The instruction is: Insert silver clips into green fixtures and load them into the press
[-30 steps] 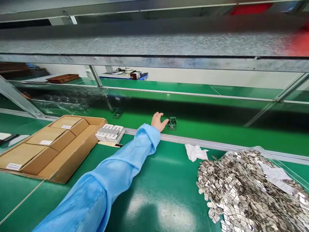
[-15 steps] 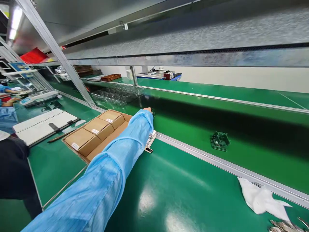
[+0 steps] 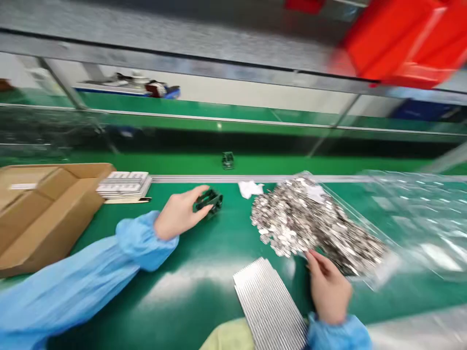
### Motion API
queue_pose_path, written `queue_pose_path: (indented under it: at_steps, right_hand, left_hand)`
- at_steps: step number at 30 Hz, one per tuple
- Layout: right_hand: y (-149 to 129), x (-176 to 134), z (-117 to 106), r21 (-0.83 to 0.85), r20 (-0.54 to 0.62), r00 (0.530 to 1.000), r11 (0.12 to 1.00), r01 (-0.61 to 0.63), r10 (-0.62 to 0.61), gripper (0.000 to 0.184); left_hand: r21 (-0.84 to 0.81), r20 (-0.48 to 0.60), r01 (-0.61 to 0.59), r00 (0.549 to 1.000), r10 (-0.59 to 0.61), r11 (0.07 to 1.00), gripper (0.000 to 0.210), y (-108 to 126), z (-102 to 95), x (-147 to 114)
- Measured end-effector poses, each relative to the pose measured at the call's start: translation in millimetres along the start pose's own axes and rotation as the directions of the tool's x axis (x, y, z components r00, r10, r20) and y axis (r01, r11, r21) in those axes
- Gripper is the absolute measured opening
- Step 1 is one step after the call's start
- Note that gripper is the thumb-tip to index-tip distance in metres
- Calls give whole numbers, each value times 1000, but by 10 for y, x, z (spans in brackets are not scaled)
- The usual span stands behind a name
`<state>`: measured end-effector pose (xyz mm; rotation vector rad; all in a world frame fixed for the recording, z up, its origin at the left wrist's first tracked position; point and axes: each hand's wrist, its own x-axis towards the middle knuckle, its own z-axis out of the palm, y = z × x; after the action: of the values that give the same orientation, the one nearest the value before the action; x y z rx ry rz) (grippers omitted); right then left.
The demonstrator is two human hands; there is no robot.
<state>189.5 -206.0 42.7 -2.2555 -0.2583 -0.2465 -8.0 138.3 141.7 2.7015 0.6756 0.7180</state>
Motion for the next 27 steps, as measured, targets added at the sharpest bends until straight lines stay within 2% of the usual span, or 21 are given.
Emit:
queue_pose_path:
  at_steps: [2, 4, 8, 11, 14, 17, 19, 21, 23, 25, 27]
  right_hand:
    - [26, -53, -72, 149, 40, 997, 986, -68, 63, 64]
    - [-19, -76, -42, 246, 61, 995, 965, -96, 83, 65]
    - [-105, -101, -10, 437, 82, 994, 894, -98, 68, 58]
    - [-119, -189, -120, 554, 70, 996, 828, -81, 51, 51]
    - [-225, -432, -266, 599, 90, 996, 800, -45, -12, 38]
    - [-466, -806, -340, 620, 218, 968, 783, -41, -122, 26]
    - [-644, -1065, -333, 603, 361, 920, 791, -102, -156, 25]
    - [-795, -1287, -302, 581, 475, 867, 794, -181, -150, 26]
    - [-909, -1456, -274, 591, 502, 850, 781, -202, -161, 25]
    - [-990, -1580, -256, 609, 468, 862, 778, -154, -195, 22]
    - [-1045, -1672, -243, 597, 432, 876, 797, -98, -215, 17]
  left_hand:
    - [0, 37, -37, 999, 37, 999, 43, 148, 209, -444]
    - [29, 53, -58, 997, 57, 998, 44, 220, 359, -805]
    - [36, 108, -55, 993, 51, 998, 66, 190, 421, -1233]
    - [-62, 179, -104, 977, 114, 993, 88, 55, 401, -1263]
    - [-188, 258, -155, 945, 201, 970, 105, -45, 469, -1080]
    - [-339, 355, -156, 892, 280, 928, 92, -1, 561, -899]
    - [-449, 322, -139, 896, 305, 882, 75, 112, 579, -903]
    - [-561, 263, -61, 933, 247, 826, 61, 264, 556, -1034]
    - [-690, 283, 88, 946, 156, 718, 54, 420, 509, -1244]
    - [-786, 397, 277, 911, 108, 553, 52, 553, 459, -1450]
    - [-805, 514, 429, 849, 123, 409, 51, 646, 422, -1586]
